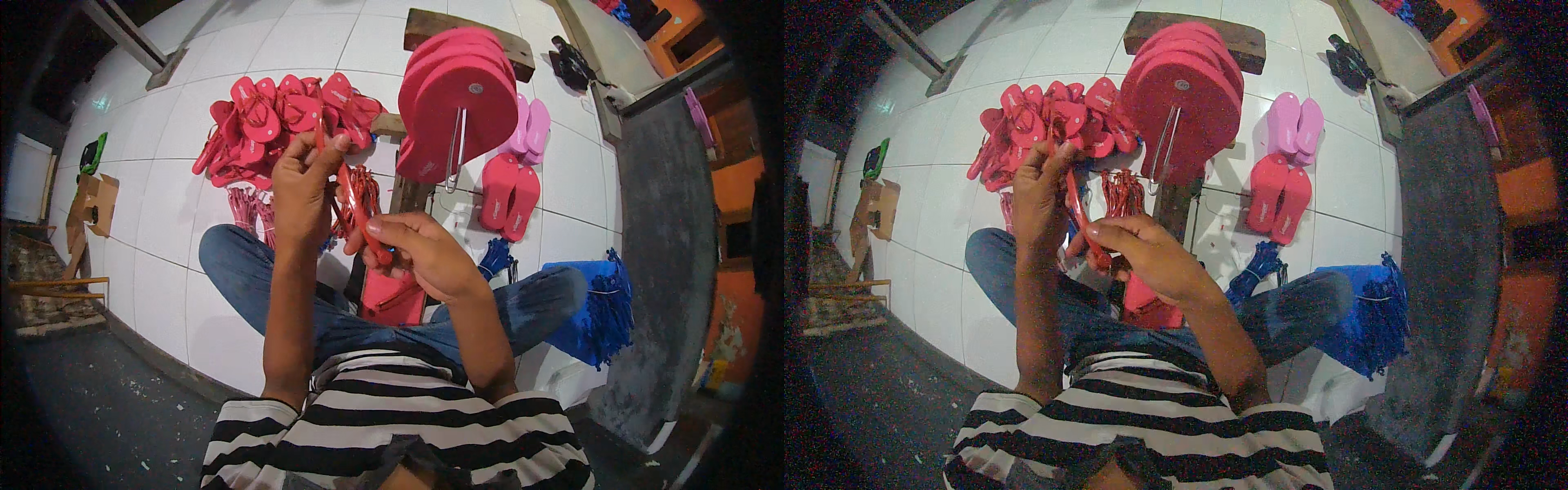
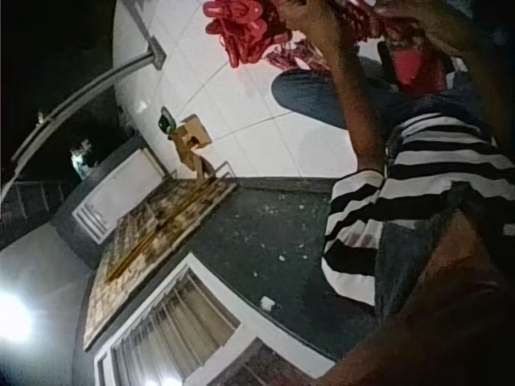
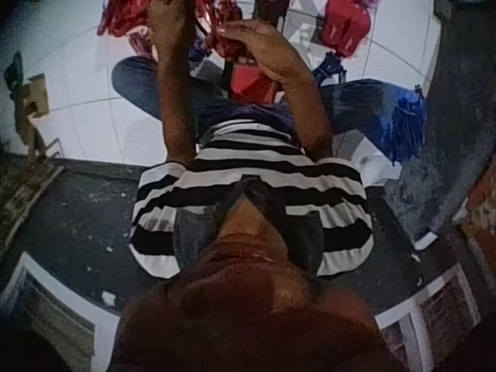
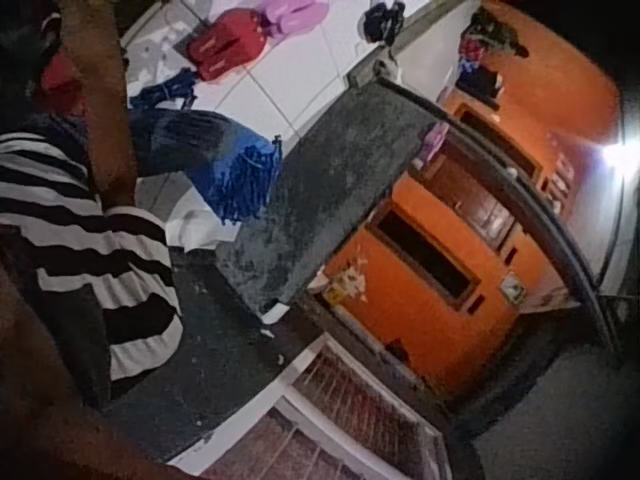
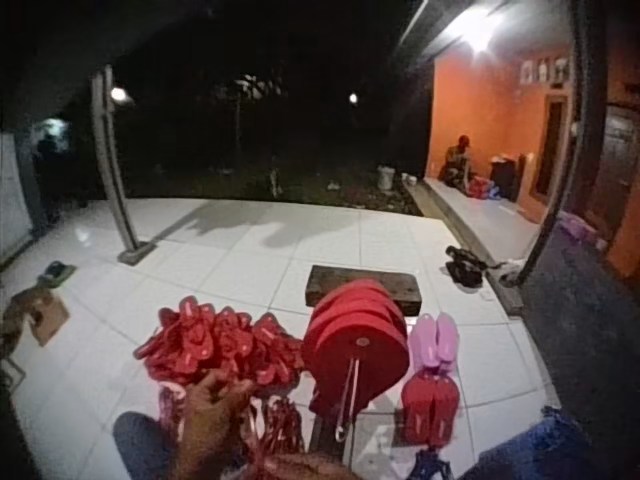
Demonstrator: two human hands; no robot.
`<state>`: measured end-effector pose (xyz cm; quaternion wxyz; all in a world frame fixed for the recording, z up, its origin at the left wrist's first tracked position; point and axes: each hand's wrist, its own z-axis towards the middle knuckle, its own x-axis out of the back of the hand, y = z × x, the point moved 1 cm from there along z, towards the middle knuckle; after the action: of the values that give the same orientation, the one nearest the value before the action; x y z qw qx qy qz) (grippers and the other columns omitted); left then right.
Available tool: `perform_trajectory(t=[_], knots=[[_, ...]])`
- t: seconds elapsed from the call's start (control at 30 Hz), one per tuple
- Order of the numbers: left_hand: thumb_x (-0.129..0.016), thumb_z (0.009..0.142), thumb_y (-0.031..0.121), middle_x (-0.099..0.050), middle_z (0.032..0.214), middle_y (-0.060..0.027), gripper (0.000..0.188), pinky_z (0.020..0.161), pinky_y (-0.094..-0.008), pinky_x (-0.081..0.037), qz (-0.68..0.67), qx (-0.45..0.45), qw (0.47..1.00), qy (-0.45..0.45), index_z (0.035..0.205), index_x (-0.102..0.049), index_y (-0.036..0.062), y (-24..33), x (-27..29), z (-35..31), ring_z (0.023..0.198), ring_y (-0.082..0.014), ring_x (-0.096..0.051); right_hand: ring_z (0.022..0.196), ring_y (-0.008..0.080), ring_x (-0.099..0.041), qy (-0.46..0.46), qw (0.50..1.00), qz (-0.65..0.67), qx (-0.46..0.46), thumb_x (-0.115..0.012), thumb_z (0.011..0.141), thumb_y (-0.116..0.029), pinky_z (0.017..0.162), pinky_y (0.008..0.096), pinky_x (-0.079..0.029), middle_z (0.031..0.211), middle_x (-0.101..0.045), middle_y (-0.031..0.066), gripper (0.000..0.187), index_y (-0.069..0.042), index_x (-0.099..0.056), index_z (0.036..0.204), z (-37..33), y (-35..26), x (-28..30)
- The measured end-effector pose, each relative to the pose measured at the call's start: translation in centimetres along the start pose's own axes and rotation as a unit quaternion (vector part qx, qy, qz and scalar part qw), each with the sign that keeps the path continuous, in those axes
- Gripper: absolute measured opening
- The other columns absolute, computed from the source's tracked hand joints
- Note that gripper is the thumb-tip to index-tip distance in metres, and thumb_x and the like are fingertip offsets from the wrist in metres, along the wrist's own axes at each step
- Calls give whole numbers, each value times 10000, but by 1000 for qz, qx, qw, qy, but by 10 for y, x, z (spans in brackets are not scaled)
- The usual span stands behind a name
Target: The person assembles flip-flops by using a mounting tool to pull straps through the holes of pink soles, handling them one at a time and placing them on the floor.
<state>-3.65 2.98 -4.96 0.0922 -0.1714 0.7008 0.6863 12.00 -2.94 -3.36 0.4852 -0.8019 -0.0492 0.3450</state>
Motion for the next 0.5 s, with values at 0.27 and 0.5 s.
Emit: perform_trajectory(t=[0.27,0.5], knots=[[-655,865,113,-646,845,-69,161,519,-210,-456,-107,33,993,-49,951,-558,17,-10,-3,3,645,-88,-595,680,52,-520,17,999,25,34,-486,964,-298,605,180,-397,736,-582,14,369,34,-641,1004,-2,6,-3],[-708,800,106,-631,776,-52,187,580,-259,-495,65,43,993,-90,895,-575,15,-26,15,-33,654,-109,-604,786,109,-573,305,905,-215,205,-540,950,-298,721,245,-458,887,-636,73,339,12,-621,1058,-5,25,20]])
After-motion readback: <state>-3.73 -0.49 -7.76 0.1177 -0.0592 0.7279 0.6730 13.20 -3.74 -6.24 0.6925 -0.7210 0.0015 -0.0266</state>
